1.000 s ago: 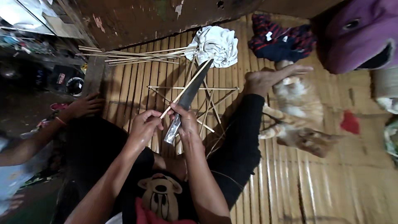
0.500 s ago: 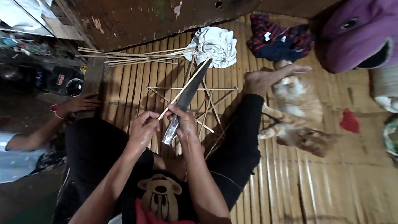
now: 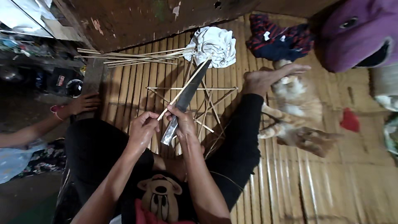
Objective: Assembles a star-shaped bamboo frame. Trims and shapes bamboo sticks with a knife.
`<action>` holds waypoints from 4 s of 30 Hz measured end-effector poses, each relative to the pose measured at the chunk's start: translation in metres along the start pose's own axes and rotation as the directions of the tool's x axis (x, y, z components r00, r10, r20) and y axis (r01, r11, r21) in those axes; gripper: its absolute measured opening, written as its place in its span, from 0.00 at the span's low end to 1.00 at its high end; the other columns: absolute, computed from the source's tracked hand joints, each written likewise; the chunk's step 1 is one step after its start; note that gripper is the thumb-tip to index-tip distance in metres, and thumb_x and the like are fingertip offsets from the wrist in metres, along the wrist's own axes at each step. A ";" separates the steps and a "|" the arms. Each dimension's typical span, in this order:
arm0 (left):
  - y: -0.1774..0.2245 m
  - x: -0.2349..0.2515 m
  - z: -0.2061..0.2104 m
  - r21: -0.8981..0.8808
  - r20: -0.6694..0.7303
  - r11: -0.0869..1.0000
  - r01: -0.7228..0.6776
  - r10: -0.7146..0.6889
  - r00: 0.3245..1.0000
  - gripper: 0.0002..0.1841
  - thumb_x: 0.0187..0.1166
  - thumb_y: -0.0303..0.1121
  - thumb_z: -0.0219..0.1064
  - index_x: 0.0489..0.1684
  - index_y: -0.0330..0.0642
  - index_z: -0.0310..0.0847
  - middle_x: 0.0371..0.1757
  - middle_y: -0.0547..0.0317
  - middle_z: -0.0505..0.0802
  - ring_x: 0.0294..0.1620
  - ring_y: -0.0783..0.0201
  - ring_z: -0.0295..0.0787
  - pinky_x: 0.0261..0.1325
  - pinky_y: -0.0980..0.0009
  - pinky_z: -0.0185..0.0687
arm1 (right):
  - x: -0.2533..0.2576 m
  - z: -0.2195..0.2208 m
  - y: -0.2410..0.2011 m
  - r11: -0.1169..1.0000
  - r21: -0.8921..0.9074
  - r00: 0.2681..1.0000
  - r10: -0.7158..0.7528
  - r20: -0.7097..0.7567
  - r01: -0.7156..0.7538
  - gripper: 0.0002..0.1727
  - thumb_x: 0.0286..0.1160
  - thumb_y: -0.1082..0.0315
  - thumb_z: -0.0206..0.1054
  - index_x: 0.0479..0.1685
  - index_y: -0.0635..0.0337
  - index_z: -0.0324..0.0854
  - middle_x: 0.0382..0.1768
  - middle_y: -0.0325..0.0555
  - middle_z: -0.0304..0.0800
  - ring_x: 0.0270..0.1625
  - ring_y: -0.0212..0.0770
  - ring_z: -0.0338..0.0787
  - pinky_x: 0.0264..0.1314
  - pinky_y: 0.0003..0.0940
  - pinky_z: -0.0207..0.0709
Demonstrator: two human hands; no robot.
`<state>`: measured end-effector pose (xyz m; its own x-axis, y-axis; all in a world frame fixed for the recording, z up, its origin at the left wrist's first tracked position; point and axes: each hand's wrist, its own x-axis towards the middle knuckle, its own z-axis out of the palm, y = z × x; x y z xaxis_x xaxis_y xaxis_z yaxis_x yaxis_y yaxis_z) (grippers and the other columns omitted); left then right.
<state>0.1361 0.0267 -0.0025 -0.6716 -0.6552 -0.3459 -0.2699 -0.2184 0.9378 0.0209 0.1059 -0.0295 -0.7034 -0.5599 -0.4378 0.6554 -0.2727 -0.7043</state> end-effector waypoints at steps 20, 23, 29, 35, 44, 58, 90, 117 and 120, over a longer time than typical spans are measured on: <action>0.027 0.011 -0.008 0.465 0.244 0.872 -0.150 0.036 0.969 0.19 0.96 0.39 0.48 0.49 0.37 0.84 0.35 0.56 0.88 0.37 0.65 0.84 0.45 0.62 0.80 | -0.020 0.010 -0.007 0.985 -0.086 0.981 -0.135 0.140 0.148 0.06 0.66 0.82 0.70 0.38 0.65 0.87 0.23 0.45 0.89 0.17 0.29 0.82 0.21 0.21 0.80; 0.026 0.008 -0.005 0.456 0.207 0.874 -0.167 0.079 0.975 0.19 0.96 0.38 0.48 0.44 0.38 0.84 0.36 0.59 0.88 0.38 0.67 0.85 0.46 0.64 0.81 | -0.020 0.013 -0.006 0.984 -0.055 0.976 -0.160 0.151 0.169 0.04 0.68 0.81 0.70 0.37 0.65 0.88 0.20 0.45 0.88 0.16 0.30 0.83 0.20 0.21 0.80; 0.025 0.005 -0.001 0.516 0.154 0.838 -0.175 0.110 0.982 0.19 0.96 0.39 0.49 0.45 0.37 0.84 0.34 0.55 0.89 0.36 0.63 0.85 0.44 0.60 0.81 | -0.021 0.018 -0.006 0.990 -0.060 0.988 -0.122 0.095 0.128 0.03 0.73 0.80 0.69 0.39 0.65 0.86 0.21 0.45 0.89 0.16 0.29 0.83 0.19 0.20 0.79; 0.032 0.004 -0.012 0.627 0.122 0.746 -0.224 0.190 0.974 0.18 0.95 0.37 0.51 0.44 0.35 0.84 0.28 0.52 0.83 0.29 0.57 0.81 0.36 0.56 0.77 | -0.026 0.002 -0.012 0.919 -0.369 0.975 -0.192 -0.108 0.140 0.14 0.92 0.65 0.56 0.51 0.65 0.85 0.32 0.42 0.91 0.19 0.29 0.84 0.22 0.21 0.82; 0.039 0.008 -0.016 0.786 0.190 0.548 -0.285 0.225 0.956 0.17 0.94 0.39 0.55 0.39 0.36 0.83 0.23 0.49 0.83 0.27 0.49 0.84 0.32 0.50 0.76 | -0.061 -0.021 -0.010 0.206 -0.928 0.896 -0.388 0.215 0.311 0.17 0.88 0.61 0.61 0.46 0.67 0.89 0.21 0.42 0.88 0.20 0.34 0.86 0.28 0.33 0.83; 0.031 0.003 -0.015 0.810 0.206 0.457 -0.368 0.366 0.908 0.16 0.92 0.36 0.58 0.36 0.34 0.84 0.22 0.47 0.85 0.26 0.45 0.86 0.30 0.48 0.77 | -0.072 0.001 -0.011 -0.132 -0.964 0.922 -0.286 0.260 0.231 0.14 0.87 0.66 0.60 0.46 0.68 0.89 0.27 0.58 0.91 0.32 0.59 0.93 0.38 0.54 0.84; 0.024 -0.010 -0.028 0.502 0.217 0.819 -0.276 0.190 0.958 0.17 0.93 0.37 0.52 0.35 0.43 0.83 0.22 0.67 0.78 0.22 0.73 0.71 0.29 0.72 0.68 | -0.070 -0.001 -0.024 0.900 -0.303 0.935 -0.348 -0.066 0.314 0.06 0.72 0.85 0.64 0.38 0.67 0.85 0.16 0.41 0.85 0.12 0.28 0.81 0.16 0.21 0.80; 0.018 -0.034 -0.006 0.540 0.252 0.808 -0.236 0.112 0.961 0.14 0.90 0.33 0.55 0.55 0.46 0.90 0.28 0.66 0.87 0.28 0.73 0.81 0.37 0.72 0.78 | -0.039 0.001 -0.036 0.981 -0.061 0.965 -0.194 -0.175 0.186 0.05 0.79 0.80 0.64 0.36 0.63 0.82 0.16 0.41 0.81 0.11 0.29 0.76 0.13 0.22 0.76; 0.023 -0.036 -0.003 0.586 0.213 0.786 -0.199 0.087 0.973 0.13 0.90 0.32 0.58 0.58 0.45 0.91 0.29 0.64 0.90 0.29 0.71 0.83 0.39 0.69 0.79 | -0.036 0.001 -0.037 0.981 -0.051 0.963 -0.193 -0.187 0.186 0.05 0.80 0.78 0.64 0.37 0.62 0.81 0.17 0.40 0.81 0.11 0.28 0.77 0.14 0.21 0.77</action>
<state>0.1559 0.0435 0.0318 -0.8242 -0.5025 -0.2611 -0.4827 0.3822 0.7880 0.0222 0.1357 0.0126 -0.8553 -0.3407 -0.3903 0.4979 -0.3320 -0.8012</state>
